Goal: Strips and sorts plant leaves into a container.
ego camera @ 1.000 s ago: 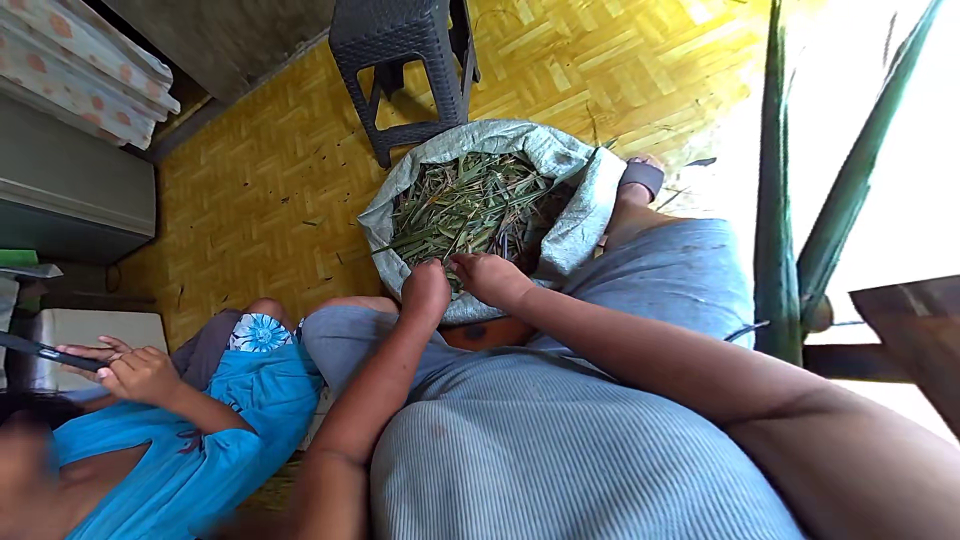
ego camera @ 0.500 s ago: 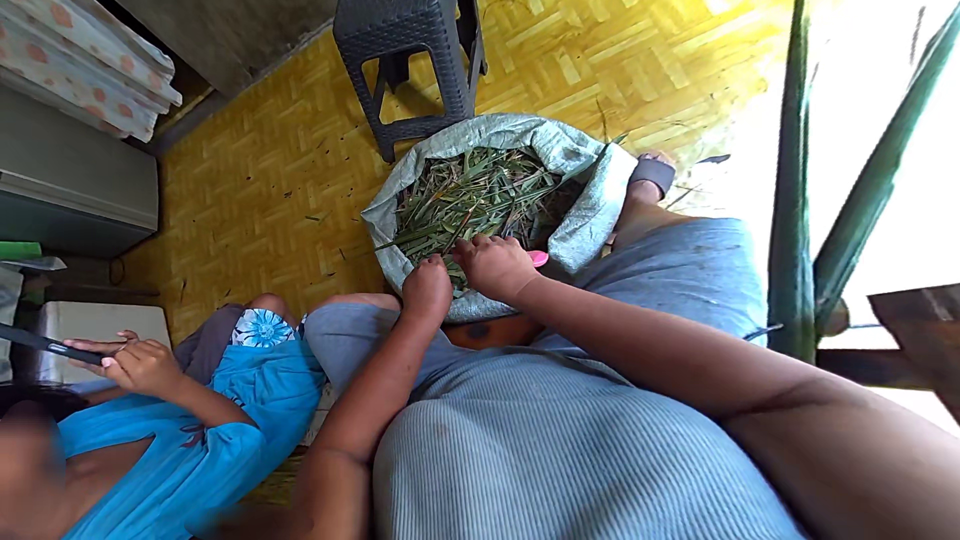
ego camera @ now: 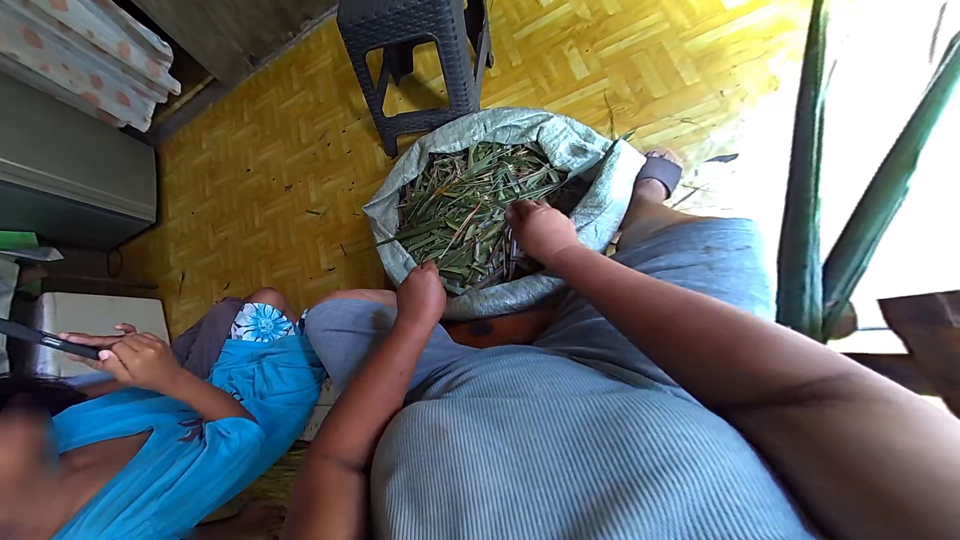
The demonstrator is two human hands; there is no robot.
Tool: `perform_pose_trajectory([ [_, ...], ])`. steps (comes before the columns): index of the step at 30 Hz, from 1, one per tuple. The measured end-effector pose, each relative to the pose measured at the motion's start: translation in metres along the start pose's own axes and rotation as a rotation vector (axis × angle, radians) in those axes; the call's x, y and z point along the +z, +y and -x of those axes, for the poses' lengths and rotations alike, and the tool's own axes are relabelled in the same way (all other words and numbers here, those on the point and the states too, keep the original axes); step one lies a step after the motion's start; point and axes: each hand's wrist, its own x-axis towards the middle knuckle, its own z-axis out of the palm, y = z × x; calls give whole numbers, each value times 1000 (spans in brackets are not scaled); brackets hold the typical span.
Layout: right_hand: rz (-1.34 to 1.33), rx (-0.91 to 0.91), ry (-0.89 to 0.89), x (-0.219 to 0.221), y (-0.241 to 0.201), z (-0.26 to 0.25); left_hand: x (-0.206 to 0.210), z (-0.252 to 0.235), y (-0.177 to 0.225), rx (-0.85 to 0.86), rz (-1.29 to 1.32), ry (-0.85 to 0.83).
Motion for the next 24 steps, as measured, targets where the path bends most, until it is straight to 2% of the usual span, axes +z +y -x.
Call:
perform_pose_trajectory([
  [4,-304,-98,-139,17,-13,20,-1,-6,2,-20,156,-54],
  [7,-389,-156,-240,34,-24,36,-3,-8,4,-23,253,-65],
  [11,-536,-105,-284,42,-30,39,-2,-3,7,48,222,-44],
  [17,-496,-97,-280,39,-27,36,0,2,6,38,97,-87],
  [24,-554,-52,-268,41,-30,36,6,8,14,19,1,-51],
])
